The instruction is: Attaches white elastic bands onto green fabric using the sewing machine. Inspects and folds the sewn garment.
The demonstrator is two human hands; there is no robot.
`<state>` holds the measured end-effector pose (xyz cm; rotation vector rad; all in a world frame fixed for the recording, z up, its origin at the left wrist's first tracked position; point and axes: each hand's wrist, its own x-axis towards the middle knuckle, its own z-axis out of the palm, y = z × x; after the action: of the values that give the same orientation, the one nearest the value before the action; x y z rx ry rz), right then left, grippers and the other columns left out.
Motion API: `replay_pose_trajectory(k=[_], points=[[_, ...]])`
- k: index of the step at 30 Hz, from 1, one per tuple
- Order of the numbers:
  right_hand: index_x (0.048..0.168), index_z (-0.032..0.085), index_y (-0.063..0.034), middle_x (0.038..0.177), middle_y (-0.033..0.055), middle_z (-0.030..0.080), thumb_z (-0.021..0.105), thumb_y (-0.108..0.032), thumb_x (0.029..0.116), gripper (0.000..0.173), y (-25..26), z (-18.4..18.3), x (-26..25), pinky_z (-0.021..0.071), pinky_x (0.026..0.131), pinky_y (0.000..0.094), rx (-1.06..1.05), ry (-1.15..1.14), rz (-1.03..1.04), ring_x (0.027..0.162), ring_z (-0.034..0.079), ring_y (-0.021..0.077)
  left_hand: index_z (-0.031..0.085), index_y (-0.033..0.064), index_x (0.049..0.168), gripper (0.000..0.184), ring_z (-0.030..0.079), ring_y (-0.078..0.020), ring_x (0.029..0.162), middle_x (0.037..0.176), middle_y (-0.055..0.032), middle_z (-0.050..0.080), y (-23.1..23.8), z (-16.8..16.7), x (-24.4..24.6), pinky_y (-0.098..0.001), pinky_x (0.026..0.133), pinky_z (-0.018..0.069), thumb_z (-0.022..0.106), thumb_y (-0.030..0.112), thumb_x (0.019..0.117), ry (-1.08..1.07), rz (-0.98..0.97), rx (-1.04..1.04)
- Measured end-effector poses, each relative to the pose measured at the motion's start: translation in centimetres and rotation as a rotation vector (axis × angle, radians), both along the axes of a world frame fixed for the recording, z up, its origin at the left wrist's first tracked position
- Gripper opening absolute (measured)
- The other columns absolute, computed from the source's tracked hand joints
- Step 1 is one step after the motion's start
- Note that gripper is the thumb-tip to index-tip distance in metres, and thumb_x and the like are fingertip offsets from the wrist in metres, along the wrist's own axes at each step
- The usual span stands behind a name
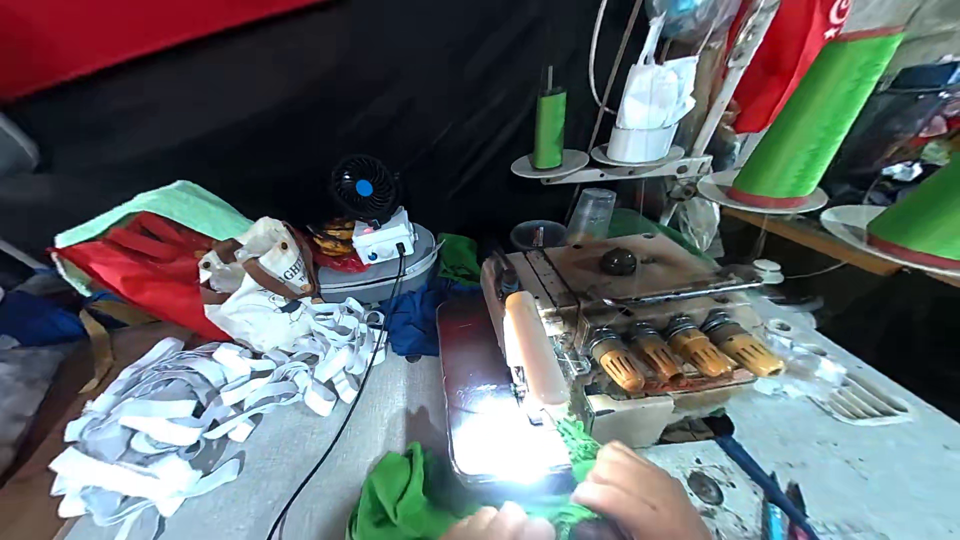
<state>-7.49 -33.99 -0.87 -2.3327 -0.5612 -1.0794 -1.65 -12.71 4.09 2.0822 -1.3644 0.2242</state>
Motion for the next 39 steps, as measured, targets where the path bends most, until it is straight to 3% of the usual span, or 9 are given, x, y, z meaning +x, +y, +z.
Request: replay_pose_trajectory(k=[6, 10, 15, 18, 23, 29, 32, 35, 39], points=[[0.114, 0.07, 0.003, 0.09, 0.0216, 0.071, 0.07, -0.009, 0.092, 0.025, 6.0, 2.6, -1.8, 0.0578, 0.076, 0.0529, 0.088, 0.346, -0.113, 0.084, 0.071, 0.0386, 0.073, -0.0033, 0.102, 0.014, 0.072, -0.0239, 0.09, 0.106, -0.0192, 0.072, 5.7, 4.1, 2.1, -0.0345, 0.076, 0.06, 0.065, 0.003, 0.092, -0.04, 0.24, -0.152], [0.108, 0.069, 0.0048, 0.093, 0.0205, 0.07, 0.065, -0.002, 0.0898, 0.02, 9.1, 3.1, -0.6, 0.0598, 0.071, 0.0399, 0.169, 0.335, -0.131, 0.08, 0.071, 0.0285, 0.064, 0.0074, 0.097, 0.009, 0.063, -0.0051, 0.077, 0.094, -0.005, 0.065, 9.4, 3.8, 4.9, -0.0177, 0.065, 0.055, 0.064, 0.013, 0.0897, -0.272, 0.382, -0.354], [0.116, 0.066, 0.0027, 0.102, 0.0125, 0.071, 0.064, 0.0, 0.0859, 0.03, 10.6, 2.5, 0.2, 0.0578, 0.08, 0.028, 0.372, 0.306, -0.077, 0.09, 0.069, 0.0136, 0.061, 0.0121, 0.141, 0.055, 0.071, -0.0381, 0.101, 0.118, -0.019, 0.071, 11.6, -0.4, 4.1, -0.0608, 0.087, 0.0571, 0.076, 0.032, 0.0908, 0.218, 0.412, 0.09], [0.127, 0.063, 0.0052, 0.097, 0.0191, 0.07, 0.073, 0.008, 0.0754, 0.053, 11.5, 2.3, -1.0, 0.0586, 0.074, 0.0512, 0.127, 0.484, -0.213, 0.085, 0.07, 0.0352, 0.072, 0.0031, 0.118, 0.041, 0.067, -0.0403, 0.109, 0.115, -0.0225, 0.069, 12.0, -2.4, 3.3, -0.0607, 0.094, 0.0519, 0.064, 0.039, 0.0992, 0.396, 0.427, 0.28], [0.123, 0.069, 0.0048, 0.109, 0.0317, 0.066, 0.073, -0.014, 0.0901, 0.038, 12.4, 1.0, -1.5, 0.055, 0.083, 0.0614, 0.009, 0.695, -0.245, 0.101, 0.066, 0.0502, 0.072, 0.0052, 0.112, 0.03, 0.069, -0.0077, 0.097, 0.103, -0.0019, 0.073, 13.7, -1.0, 2.1, -0.0312, 0.091, 0.0562, 0.051, 0.026, 0.1068, 0.857, 0.344, -0.335], [0.117, 0.064, -0.006, 0.103, 0.0022, 0.073, 0.059, -0.015, 0.1006, 0.019, 15.1, 2.1, 0.5, 0.0628, 0.084, 0.0342, 1.003, 0.997, 0.267, 0.094, 0.072, 0.0115, 0.05, 0.0, 0.134, 0.051, 0.071, -0.0157, 0.106, 0.115, -0.0072, 0.072, 15.9, -1.4, 0.5, -0.0361, 0.094, 0.0602, 0.073, 0.014, 0.0897, 1.062, 0.143, -0.638], [0.132, 0.057, -0.0005, 0.117, 0.0126, 0.068, 0.075, -0.02, 0.0892, 0.05, 16.1, 1.8, 2.1, 0.0559, 0.094, 0.0388, 0.482, 0.893, 0.065, 0.109, 0.067, 0.0207, 0.058, -0.0061, 0.132, 0.06, 0.061, -0.0219, 0.117, 0.128, -0.0183, 0.059, 17.4, -4.0, 1.0, -0.0373, 0.101, 0.0525, 0.08, 0.022, 0.0836, 0.765, 0.507, -0.423], [0.138, 0.058, 0.0028, 0.134, 0.0317, 0.056, 0.074, -0.039, 0.0928, 0.064, 17.4, 2.0, 3.8, 0.0457, 0.102, 0.0619, -0.106, 0.971, -0.149, 0.127, 0.053, 0.0495, 0.063, -0.0002, 0.125, 0.029, 0.072, -0.0146, 0.101, 0.11, -0.0086, 0.074, 17.6, -3.4, 0.6, -0.0341, 0.091, 0.0605, 0.061, 0.016, 0.1012, 1.085, 0.554, -0.654], [0.114, 0.071, -0.0002, 0.106, 0.011, 0.069, 0.065, -0.022, 0.0985, 0.028, 18.0, 2.1, 3.6, 0.0543, 0.09, 0.0401, 0.392, 1.034, 0.076, 0.1, 0.067, 0.0204, 0.057, -0.0006, 0.127, 0.035, 0.074, -0.0234, 0.098, 0.105, -0.0147, 0.074, 17.7, -2.3, 0.0, -0.0428, 0.088, 0.0621, 0.046, 0.027, 0.1079, 1.469, 0.317, -1.031]])
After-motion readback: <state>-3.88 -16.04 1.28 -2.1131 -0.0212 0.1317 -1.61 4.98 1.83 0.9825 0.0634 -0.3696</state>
